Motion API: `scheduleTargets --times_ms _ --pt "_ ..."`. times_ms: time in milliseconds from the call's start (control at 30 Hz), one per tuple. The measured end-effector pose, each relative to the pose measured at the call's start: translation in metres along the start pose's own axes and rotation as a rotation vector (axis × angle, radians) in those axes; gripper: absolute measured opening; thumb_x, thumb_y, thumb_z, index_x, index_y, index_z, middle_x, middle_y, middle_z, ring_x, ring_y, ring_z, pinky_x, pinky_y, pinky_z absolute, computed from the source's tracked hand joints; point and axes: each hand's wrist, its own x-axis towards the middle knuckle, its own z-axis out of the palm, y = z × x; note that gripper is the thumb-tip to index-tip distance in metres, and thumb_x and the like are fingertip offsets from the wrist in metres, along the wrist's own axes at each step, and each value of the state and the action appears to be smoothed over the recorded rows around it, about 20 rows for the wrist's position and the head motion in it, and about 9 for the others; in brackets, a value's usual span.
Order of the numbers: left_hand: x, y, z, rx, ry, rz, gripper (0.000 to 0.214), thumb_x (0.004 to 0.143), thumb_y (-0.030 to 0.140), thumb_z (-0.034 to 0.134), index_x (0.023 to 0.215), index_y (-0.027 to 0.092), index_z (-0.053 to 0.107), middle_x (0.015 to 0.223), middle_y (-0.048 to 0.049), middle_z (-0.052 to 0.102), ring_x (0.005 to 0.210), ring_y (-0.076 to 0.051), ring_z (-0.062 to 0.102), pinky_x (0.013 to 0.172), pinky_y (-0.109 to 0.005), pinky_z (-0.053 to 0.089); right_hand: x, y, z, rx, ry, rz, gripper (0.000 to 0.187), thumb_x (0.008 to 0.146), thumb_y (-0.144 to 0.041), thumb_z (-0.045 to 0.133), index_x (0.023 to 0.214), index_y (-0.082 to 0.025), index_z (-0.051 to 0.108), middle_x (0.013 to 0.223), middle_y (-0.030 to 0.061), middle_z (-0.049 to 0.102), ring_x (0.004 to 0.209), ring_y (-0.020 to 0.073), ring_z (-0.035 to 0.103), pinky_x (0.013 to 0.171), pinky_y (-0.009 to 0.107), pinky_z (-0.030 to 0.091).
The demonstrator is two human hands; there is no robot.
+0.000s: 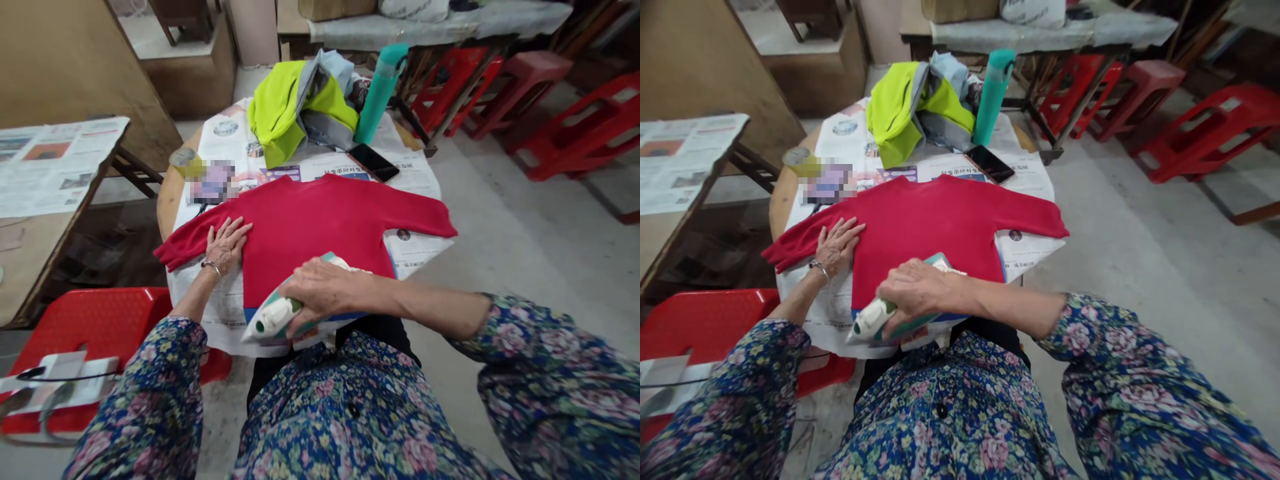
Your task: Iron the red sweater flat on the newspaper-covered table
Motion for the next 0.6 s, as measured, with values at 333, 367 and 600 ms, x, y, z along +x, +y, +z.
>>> scheduleTargets --times_ms 333,367,600 --pt "-0.007 0.005 0.0 0.009 -0.007 0.046 0.056 0.1 0.05 0.055 0.154 0.037 0.064 0.173 -0.0023 0.05 0.167 -0.033 0.033 0.138 -0.064 0.015 -0.077 0.057 -0.013 -0.049 -0.009 0.4 0.039 0.086 -0.062 0.085 0.094 -0.025 0.077 0.079 0.0046 0.076 0.077 0.0244 0.068 0.062 0.031 0.028" --pt "-0.007 0.005 0.0 0.005 -0.006 0.05 0.056 0.101 0.049 0.054 0.154 0.037 0.064 0.173 -0.0024 0.05 0.167 -0.033 0.033 0.138 -0.064 0.015 -0.079 0.064 -0.018 -0.056 0.042 0.471 0.04 0.087 -0.064 0.083 0.093 -0.025 0.076 0.078 0.0046 0.075 0.076 0.0245 0.068 0.062 0.031 0.028" --pt "-0.005 0.001 0.007 -0.073 0.046 0.023 0.053 0.102 0.044 0.047 0.151 0.028 0.06 0.17 -0.0086 0.054 0.164 -0.031 0.039 0.138 -0.063 0.016 -0.013 0.087 -0.051 0.184 0.424 0.571 0.033 0.1 -0.049 0.07 0.118 -0.022 0.066 0.101 0.0072 0.077 0.084 0.0238 0.069 0.069 0.031 0.043"
